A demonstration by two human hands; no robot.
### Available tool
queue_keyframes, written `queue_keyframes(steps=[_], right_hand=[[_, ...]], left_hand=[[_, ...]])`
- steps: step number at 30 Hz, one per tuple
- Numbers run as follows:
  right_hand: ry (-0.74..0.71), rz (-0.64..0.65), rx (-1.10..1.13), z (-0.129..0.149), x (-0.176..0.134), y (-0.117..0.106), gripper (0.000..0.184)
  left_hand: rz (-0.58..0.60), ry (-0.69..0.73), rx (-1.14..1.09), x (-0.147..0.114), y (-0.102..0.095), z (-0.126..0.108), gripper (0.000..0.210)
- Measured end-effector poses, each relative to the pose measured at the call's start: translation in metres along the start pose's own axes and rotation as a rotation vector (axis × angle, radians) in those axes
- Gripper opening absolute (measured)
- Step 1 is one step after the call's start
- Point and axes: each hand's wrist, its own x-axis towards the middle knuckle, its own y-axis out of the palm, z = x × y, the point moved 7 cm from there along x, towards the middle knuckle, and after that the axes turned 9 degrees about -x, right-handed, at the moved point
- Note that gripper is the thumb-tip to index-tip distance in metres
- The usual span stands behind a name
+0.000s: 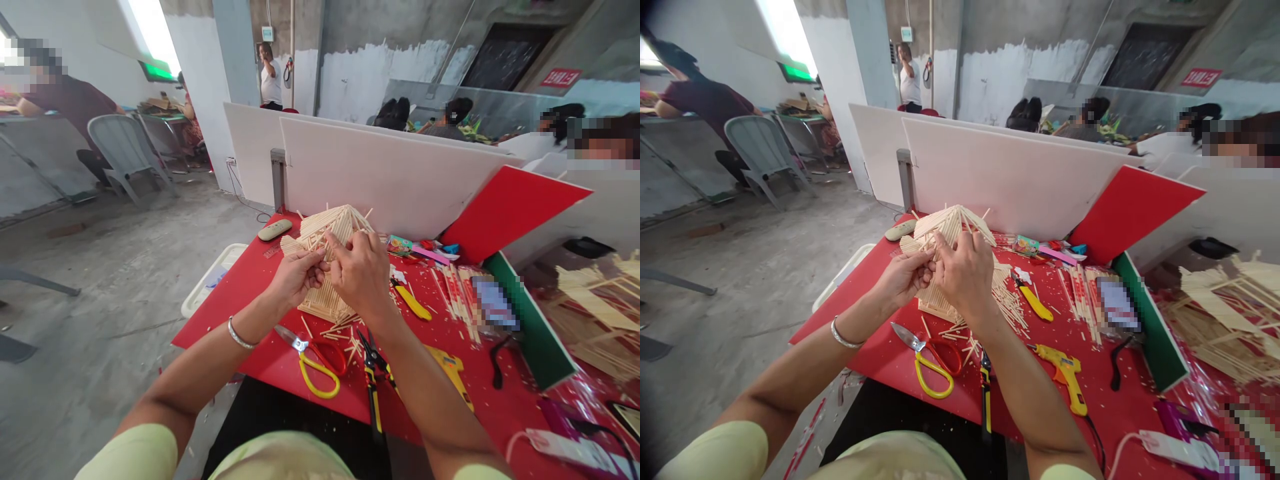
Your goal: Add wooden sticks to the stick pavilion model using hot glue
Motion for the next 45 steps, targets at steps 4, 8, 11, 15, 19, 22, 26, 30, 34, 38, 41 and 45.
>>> queue_keyframes(steps=[4,8,11,15,19,22,26,30,34,38,41,45], right_hand=[[0.001,0.000,0.008,0.0001,0.0005,0.0003,0.049],[-0.001,0.001,0.017,0.0004,0.0008,0.0010,0.049],[0.004,-0.005,0.020,0.0002,0.0007,0.0012,0.049],[0.002,-0.010,0.023,0.0002,0.0006,0.0014,0.049],[0.009,0.002,0.021,-0.0006,0.0014,0.0019,0.050],[0.007,-0.001,0.026,-0.0006,0.0023,0.0009,0.050],[0.003,-0.016,0.036,-0.0003,0.0030,-0.0001,0.050],[0.008,-0.014,0.038,-0.0007,0.0025,0.0007,0.049],[0.008,-0.010,0.047,-0.0010,0.0023,0.0008,0.050],[0.009,-0.012,0.045,-0.0013,0.0027,0.0008,0.050],[0.011,-0.005,0.040,-0.0013,0.0029,0.0015,0.050],[0.011,0.005,0.032,-0.0014,0.0025,0.0023,0.051]], left_hand=[[-0.013,0.020,-0.002,-0.0011,-0.0015,0.0001,0.018],[-0.040,0.035,-0.004,-0.0014,-0.0032,0.0006,0.017],[-0.039,0.036,-0.004,-0.0002,-0.0035,0.0010,0.018],[-0.032,0.028,-0.001,0.0010,-0.0038,0.0013,0.019],[-0.032,0.013,-0.005,0.0004,-0.0035,0.0010,0.017],[-0.039,-0.007,-0.017,0.0001,-0.0037,0.0008,0.015],[-0.032,-0.011,-0.020,0.0002,-0.0041,0.0001,0.015],[-0.016,0.012,-0.015,0.0006,-0.0042,-0.0007,0.013],[-0.011,0.011,-0.007,0.0006,-0.0037,0.0002,0.016],[-0.024,0.004,-0.007,0.0004,-0.0037,0.0002,0.015],[-0.034,-0.012,-0.021,0.0006,-0.0040,-0.0001,0.013],[-0.046,-0.042,-0.036,-0.0002,-0.0038,0.0004,0.010]])
